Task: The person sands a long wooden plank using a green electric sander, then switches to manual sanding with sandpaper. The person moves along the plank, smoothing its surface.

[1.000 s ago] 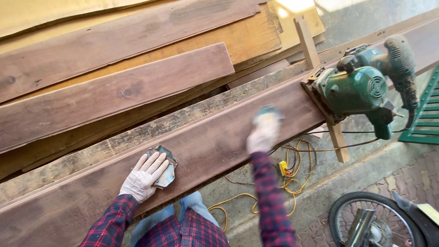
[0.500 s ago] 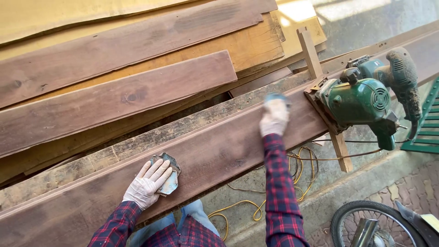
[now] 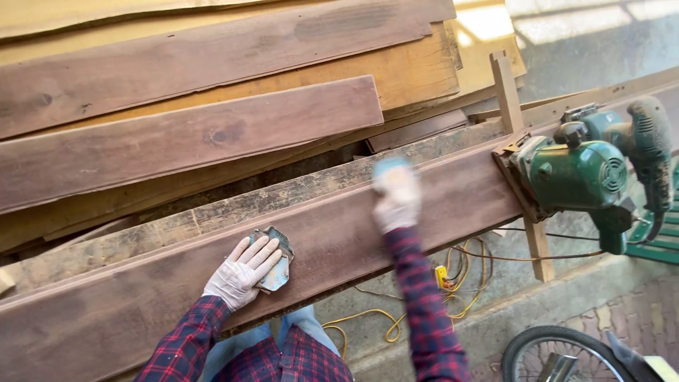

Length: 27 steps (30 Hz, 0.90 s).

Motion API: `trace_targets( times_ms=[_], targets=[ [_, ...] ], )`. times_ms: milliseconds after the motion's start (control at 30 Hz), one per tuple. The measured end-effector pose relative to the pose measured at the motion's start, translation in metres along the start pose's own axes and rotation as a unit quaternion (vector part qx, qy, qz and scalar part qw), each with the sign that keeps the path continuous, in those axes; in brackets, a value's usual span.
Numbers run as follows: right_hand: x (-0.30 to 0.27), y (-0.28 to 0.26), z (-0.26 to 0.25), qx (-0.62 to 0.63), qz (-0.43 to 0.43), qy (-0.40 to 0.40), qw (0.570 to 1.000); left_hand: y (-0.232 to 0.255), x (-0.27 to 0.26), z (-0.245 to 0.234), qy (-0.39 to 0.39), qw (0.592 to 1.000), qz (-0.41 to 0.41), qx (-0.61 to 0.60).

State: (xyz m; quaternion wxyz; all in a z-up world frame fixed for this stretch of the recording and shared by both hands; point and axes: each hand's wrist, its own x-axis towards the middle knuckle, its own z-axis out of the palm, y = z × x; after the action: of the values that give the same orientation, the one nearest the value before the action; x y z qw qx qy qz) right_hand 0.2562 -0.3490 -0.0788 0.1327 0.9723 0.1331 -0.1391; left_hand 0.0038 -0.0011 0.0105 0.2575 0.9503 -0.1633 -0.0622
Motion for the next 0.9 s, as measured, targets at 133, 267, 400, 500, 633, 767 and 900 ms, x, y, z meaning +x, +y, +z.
trace_targets(
  times_ms=[133,267,400,500,633,767,900],
  targets=[
    [-0.061,-0.082,-0.123,0.307,-0.253,0.269,0.877,-0.001,0.0,-0.002,-0.024,0.999,-0.003,0.025],
    [-0.02,0.0,-0.103,0.324,-0.253,0.291,0.864,-0.001,-0.001,-0.002,-0.032,0.999,-0.003,0.021],
    [-0.02,-0.018,-0.094,0.27,-0.163,0.333,0.888,0.002,-0.002,-0.006,-0.063,0.997,-0.022,0.025],
    [-0.067,-0.116,-0.118,0.384,-0.299,0.28,0.828,-0.004,-0.006,0.005,-0.018,1.0,-0.013,0.017],
    [-0.093,-0.168,-0.112,0.403,-0.404,0.17,0.804,-0.006,-0.007,0.011,-0.015,0.999,-0.005,0.045],
    [-0.058,-0.081,-0.123,0.338,-0.315,0.24,0.854,-0.004,-0.007,0.005,-0.017,0.999,-0.015,0.025],
    [-0.034,0.0,-0.075,0.365,-0.256,0.31,0.84,-0.004,-0.009,0.005,0.0,1.0,-0.004,0.025]
  ],
)
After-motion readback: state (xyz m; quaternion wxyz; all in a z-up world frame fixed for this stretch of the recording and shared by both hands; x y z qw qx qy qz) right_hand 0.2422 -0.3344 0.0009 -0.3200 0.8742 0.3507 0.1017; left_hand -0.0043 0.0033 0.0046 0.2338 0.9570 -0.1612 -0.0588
